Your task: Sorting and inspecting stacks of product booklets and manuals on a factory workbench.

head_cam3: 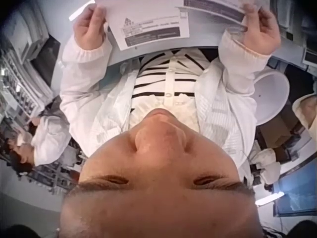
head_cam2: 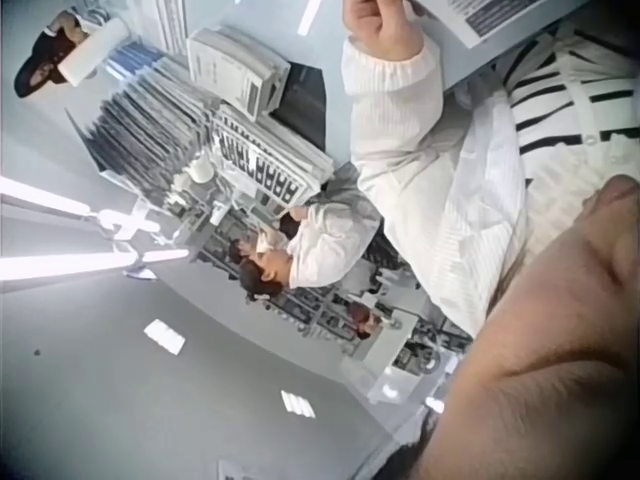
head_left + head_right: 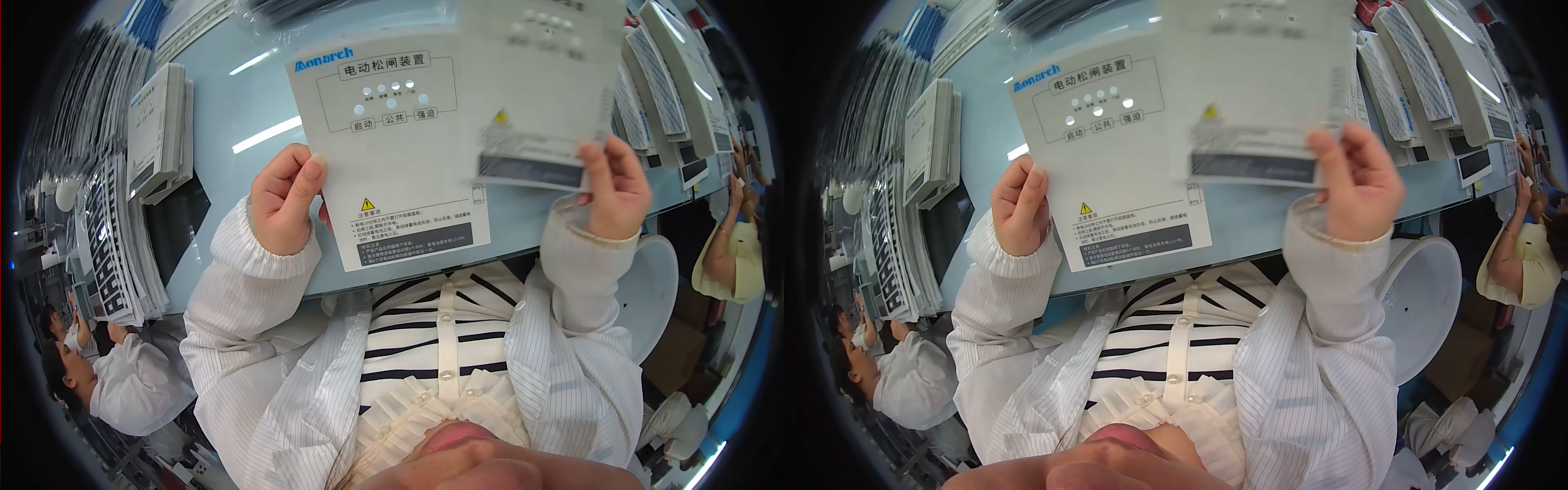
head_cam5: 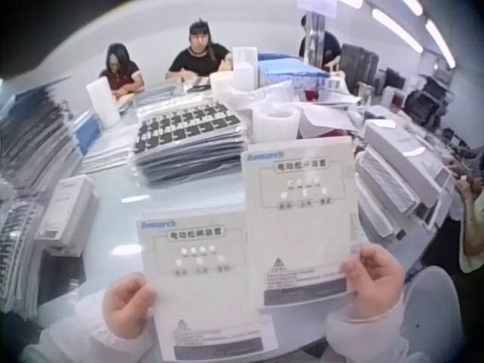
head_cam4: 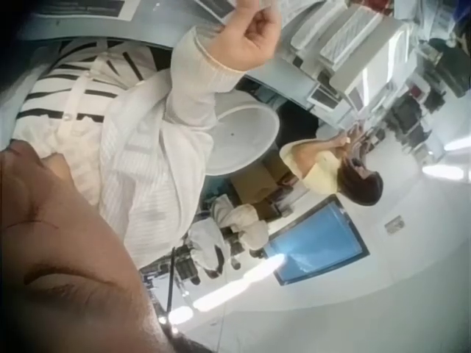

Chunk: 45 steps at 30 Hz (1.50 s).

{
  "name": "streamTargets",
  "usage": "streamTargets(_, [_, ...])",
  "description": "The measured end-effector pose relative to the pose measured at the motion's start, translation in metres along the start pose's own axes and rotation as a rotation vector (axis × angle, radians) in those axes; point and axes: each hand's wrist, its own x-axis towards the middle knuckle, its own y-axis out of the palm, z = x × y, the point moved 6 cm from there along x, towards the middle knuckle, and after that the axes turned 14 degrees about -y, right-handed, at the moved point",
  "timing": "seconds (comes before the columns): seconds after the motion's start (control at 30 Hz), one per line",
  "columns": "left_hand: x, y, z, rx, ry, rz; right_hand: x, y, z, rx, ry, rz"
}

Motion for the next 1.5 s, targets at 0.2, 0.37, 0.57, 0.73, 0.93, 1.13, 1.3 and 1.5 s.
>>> streamTargets(0.2, [0.001,0.002,0.0,0.007,-0.02,0.001,0.026,-0.025,-0.011,-0.488,-0.238,-0.06])
streamTargets(0.37, [0.003,0.0,0.002,0.002,-0.016,0.004,0.015,-0.011,0.021,-0.68,-0.406,-0.081])
streamTargets(0.57, [0.002,-0.002,0.007,-0.005,-0.011,0.007,-0.025,0.048,0.024,-0.061,-0.155,0.498])
streamTargets(0.73, [0.001,0.002,0.001,0.013,-0.015,0.034,-0.052,0.073,0.004,0.205,0.325,0.622])
streamTargets(0.93, [0.0,0.004,0.002,0.038,-0.078,0.073,-0.047,0.069,0.007,0.156,0.268,0.567])
streamTargets(1.13, [0.005,0.016,-0.002,0.165,-0.109,0.139,-0.03,0.044,0.007,0.197,0.129,0.354])
streamTargets(1.3, [0.011,0.022,-0.001,0.259,-0.091,0.109,0.009,-0.011,-0.004,-0.138,-0.141,-0.021])
streamTargets(1.5, [0.027,0.051,-0.001,0.244,0.052,0.174,0.028,-0.03,-0.004,-0.874,-0.453,0.009])
